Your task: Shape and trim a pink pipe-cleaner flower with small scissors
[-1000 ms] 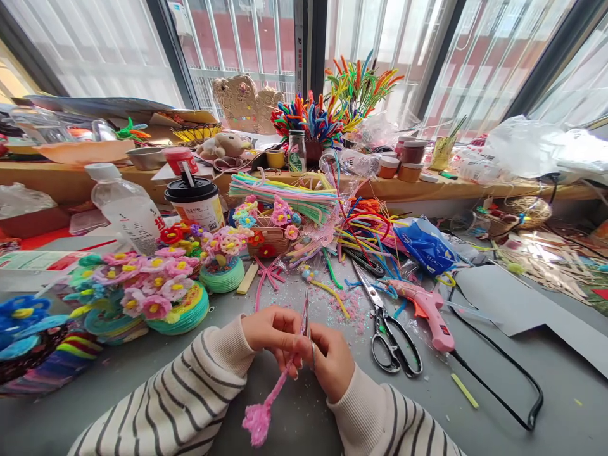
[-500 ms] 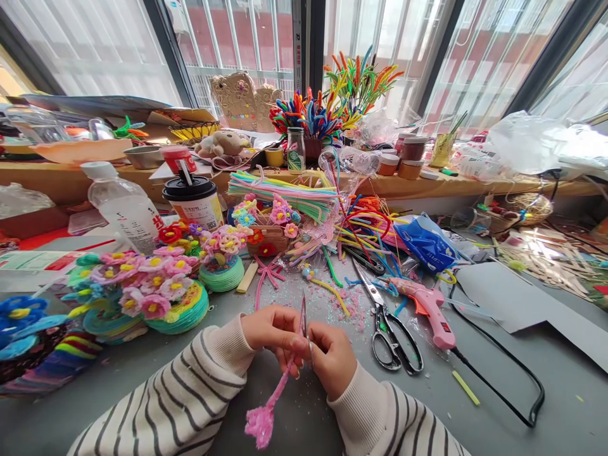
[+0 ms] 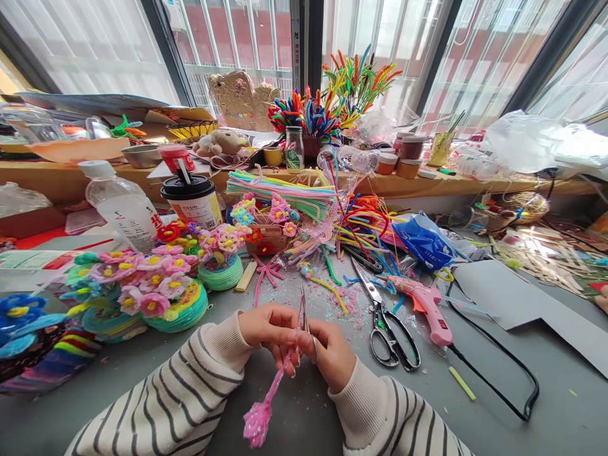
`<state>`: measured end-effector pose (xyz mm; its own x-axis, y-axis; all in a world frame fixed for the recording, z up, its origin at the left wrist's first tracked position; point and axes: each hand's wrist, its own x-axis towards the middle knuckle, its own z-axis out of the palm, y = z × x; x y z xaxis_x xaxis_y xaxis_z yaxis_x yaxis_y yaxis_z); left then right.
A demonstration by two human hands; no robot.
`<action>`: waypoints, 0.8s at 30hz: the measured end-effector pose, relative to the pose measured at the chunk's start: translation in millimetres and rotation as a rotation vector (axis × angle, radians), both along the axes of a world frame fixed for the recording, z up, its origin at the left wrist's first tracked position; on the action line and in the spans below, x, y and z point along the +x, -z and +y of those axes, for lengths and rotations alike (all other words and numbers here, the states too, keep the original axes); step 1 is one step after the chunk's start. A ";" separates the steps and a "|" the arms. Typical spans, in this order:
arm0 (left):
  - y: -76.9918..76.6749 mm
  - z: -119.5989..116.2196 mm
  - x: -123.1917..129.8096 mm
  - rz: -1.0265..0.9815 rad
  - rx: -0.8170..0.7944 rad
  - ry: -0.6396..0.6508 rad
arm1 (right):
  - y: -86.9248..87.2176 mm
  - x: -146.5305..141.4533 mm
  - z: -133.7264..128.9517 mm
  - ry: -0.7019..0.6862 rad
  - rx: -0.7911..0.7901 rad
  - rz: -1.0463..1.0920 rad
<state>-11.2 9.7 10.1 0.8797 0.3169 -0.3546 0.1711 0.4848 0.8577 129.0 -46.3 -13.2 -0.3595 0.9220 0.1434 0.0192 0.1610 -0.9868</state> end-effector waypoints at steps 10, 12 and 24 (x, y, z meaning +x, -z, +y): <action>2.5 1.0 1.1 -0.014 -0.027 0.092 | 4.6 0.3 0.7 0.055 -0.059 0.058; 1.4 0.9 0.9 -0.009 -0.025 0.082 | 5.7 0.1 1.6 0.091 -0.061 0.069; -1.3 -2.9 -1.2 -0.091 -0.011 -0.085 | 4.4 -2.0 1.4 0.092 -0.023 0.054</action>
<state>-12.4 6.8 11.4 0.8784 0.3884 -0.2785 0.0506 0.5039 0.8623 127.0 -44.9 -17.6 -0.2658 0.9540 0.1383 -0.0201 0.1380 -0.9902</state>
